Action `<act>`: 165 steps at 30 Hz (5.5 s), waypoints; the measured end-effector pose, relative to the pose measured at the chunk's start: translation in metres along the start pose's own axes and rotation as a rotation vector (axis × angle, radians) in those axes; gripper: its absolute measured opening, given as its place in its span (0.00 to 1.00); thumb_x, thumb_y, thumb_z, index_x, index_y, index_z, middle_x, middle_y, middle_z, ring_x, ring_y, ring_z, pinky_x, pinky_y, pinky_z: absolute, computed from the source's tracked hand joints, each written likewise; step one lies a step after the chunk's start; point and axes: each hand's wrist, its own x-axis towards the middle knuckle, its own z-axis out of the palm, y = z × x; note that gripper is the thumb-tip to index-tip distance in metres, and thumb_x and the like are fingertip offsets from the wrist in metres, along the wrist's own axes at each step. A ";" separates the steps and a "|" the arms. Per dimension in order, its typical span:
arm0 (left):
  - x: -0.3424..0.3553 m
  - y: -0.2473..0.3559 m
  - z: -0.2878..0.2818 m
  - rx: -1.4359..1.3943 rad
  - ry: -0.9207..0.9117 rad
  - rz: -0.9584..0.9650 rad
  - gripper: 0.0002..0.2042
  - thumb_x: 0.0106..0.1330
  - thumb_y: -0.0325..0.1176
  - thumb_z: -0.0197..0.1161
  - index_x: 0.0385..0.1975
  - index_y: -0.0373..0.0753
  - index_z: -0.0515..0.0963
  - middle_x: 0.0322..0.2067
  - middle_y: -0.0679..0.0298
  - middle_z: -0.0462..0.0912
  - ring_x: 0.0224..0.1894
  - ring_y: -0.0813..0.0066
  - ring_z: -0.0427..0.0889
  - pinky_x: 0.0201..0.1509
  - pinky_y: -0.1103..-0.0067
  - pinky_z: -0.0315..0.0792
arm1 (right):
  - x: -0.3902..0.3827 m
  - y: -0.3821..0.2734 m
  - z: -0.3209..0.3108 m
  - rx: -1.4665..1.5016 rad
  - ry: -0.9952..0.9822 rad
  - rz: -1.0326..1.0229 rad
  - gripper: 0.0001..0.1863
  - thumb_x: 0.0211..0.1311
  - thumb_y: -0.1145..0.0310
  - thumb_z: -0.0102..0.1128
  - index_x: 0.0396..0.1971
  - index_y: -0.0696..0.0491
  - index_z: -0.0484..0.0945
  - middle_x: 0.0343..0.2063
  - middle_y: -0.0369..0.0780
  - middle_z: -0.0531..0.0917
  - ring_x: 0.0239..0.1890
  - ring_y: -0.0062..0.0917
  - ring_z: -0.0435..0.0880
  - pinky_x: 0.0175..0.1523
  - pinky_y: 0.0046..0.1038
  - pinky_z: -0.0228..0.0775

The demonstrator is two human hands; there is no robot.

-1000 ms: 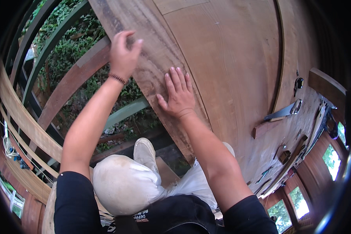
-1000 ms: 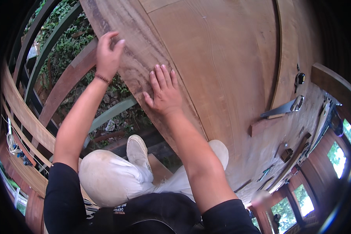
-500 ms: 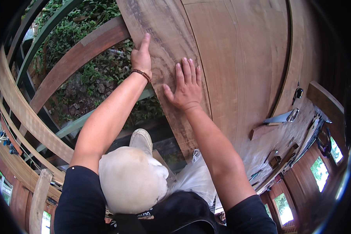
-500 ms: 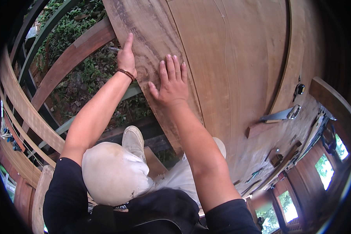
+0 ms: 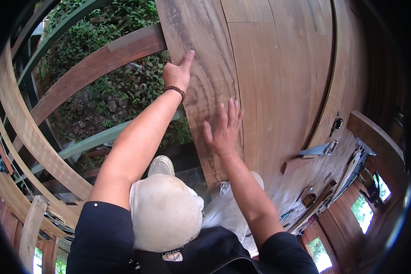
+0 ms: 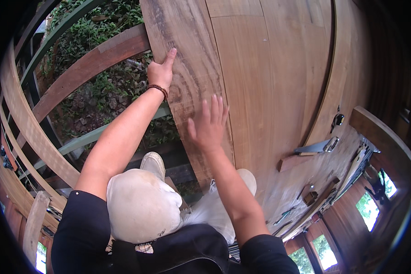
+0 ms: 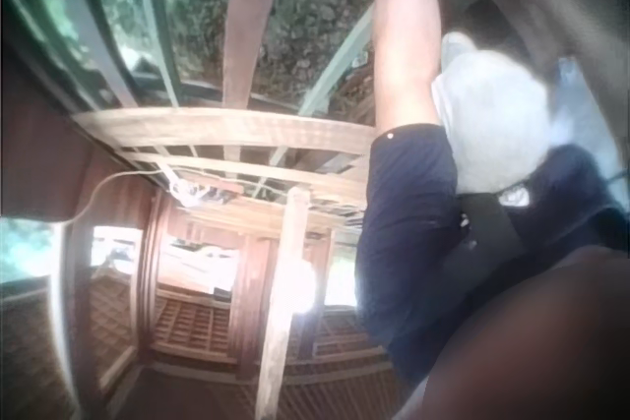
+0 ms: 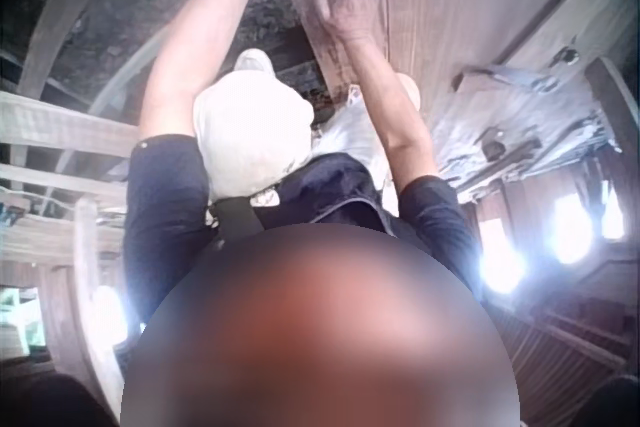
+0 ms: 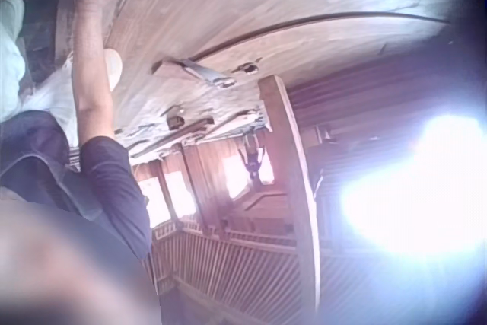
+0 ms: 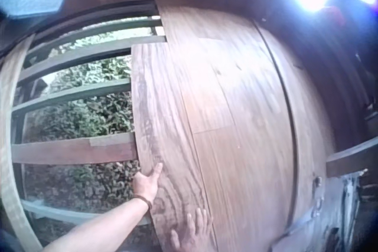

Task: The person is installing wooden planks on a floor. They pick up planks, position them on the floor joists, and adjust them to fit properly.

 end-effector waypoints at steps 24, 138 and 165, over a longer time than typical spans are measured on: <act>0.003 -0.006 0.002 -0.066 0.021 -0.019 0.33 0.54 0.58 0.74 0.40 0.27 0.83 0.38 0.47 0.87 0.43 0.57 0.88 0.49 0.69 0.78 | 0.121 -0.021 0.005 0.057 0.181 -0.094 0.37 0.61 0.60 0.58 0.70 0.55 0.60 0.72 0.50 0.57 0.76 0.48 0.51 0.77 0.53 0.35; -0.060 -0.058 -0.061 0.243 -0.215 0.466 0.17 0.66 0.46 0.64 0.29 0.35 0.76 0.25 0.55 0.82 0.29 0.62 0.81 0.37 0.68 0.75 | -0.082 -0.001 -0.077 0.350 -0.552 0.487 0.51 0.51 0.60 0.71 0.73 0.57 0.55 0.77 0.50 0.42 0.79 0.44 0.35 0.78 0.41 0.45; -0.225 -0.036 -0.023 0.379 -0.332 0.413 0.28 0.57 0.53 0.69 0.40 0.28 0.78 0.40 0.43 0.85 0.45 0.45 0.84 0.50 0.62 0.78 | -0.417 0.008 -0.188 0.051 -0.387 0.521 0.19 0.54 0.64 0.68 0.42 0.55 0.74 0.39 0.52 0.83 0.41 0.50 0.83 0.46 0.46 0.76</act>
